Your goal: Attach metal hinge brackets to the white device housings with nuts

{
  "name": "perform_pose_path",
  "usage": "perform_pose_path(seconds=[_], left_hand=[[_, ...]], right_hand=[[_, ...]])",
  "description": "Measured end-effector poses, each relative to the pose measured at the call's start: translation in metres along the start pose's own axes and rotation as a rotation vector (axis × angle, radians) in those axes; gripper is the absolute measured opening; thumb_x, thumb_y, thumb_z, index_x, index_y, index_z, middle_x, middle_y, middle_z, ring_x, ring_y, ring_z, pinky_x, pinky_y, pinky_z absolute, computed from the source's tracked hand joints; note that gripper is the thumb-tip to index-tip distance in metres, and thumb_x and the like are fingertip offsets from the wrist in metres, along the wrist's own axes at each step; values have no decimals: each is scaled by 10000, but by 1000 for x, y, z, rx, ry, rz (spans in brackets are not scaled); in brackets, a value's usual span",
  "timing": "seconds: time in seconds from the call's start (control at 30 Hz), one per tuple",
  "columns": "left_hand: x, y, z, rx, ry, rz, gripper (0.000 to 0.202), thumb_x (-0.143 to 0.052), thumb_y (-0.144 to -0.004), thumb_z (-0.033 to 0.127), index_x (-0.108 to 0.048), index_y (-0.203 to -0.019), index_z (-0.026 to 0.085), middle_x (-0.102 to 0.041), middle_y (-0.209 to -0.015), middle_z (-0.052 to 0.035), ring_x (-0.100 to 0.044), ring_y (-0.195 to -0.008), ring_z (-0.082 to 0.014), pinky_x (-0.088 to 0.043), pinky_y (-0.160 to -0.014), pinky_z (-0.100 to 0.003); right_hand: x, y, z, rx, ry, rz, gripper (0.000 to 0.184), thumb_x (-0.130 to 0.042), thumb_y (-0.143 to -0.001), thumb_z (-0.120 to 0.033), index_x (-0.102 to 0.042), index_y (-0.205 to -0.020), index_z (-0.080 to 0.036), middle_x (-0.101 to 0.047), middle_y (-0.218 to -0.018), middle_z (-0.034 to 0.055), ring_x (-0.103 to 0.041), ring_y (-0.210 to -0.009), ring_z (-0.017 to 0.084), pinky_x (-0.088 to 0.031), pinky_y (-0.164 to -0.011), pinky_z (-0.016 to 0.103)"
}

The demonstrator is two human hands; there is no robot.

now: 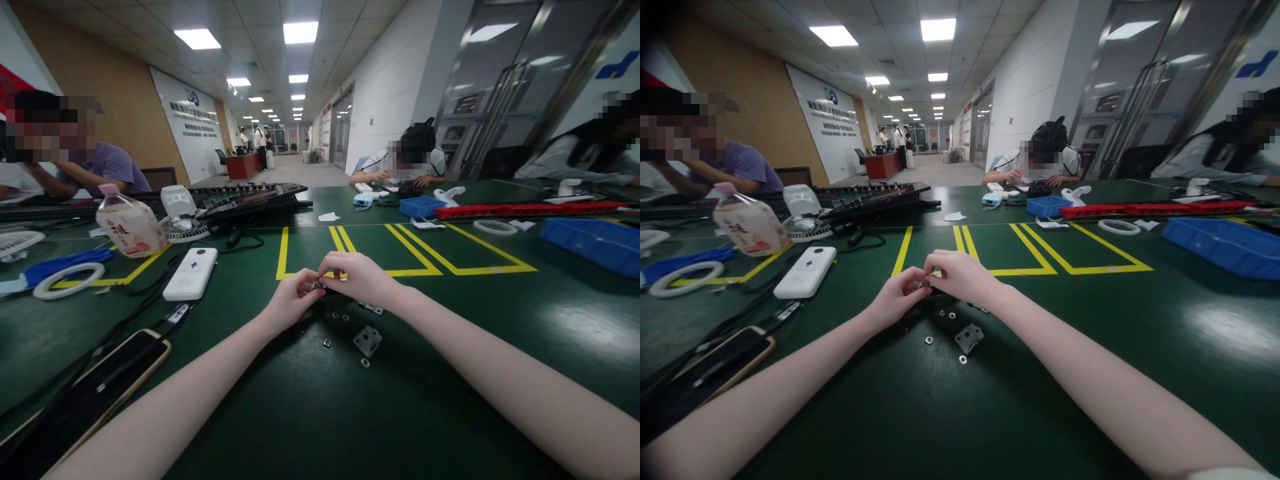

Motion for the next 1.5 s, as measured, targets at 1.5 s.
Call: perform_pose_path(seconds=[1.5], left_hand=[[18,-3,-16,201,621,262,566,-545,-803,593,-628,-1120,131,-695,-1030,-120,-631,-921,-235,-482,-716,-294]], right_hand=[[-53,7,12,-419,-913,-250,542,-628,-791,-329,-459,-1271,-143,-630,-740,2,-513,-480,83,-429,-508,239]])
Point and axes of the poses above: each hand's wrist, its own y-axis away from the middle knuckle, its own x-axis out of the back of the hand, z = x × y, the point moved 5 cm from there along -y, towards the middle knuckle
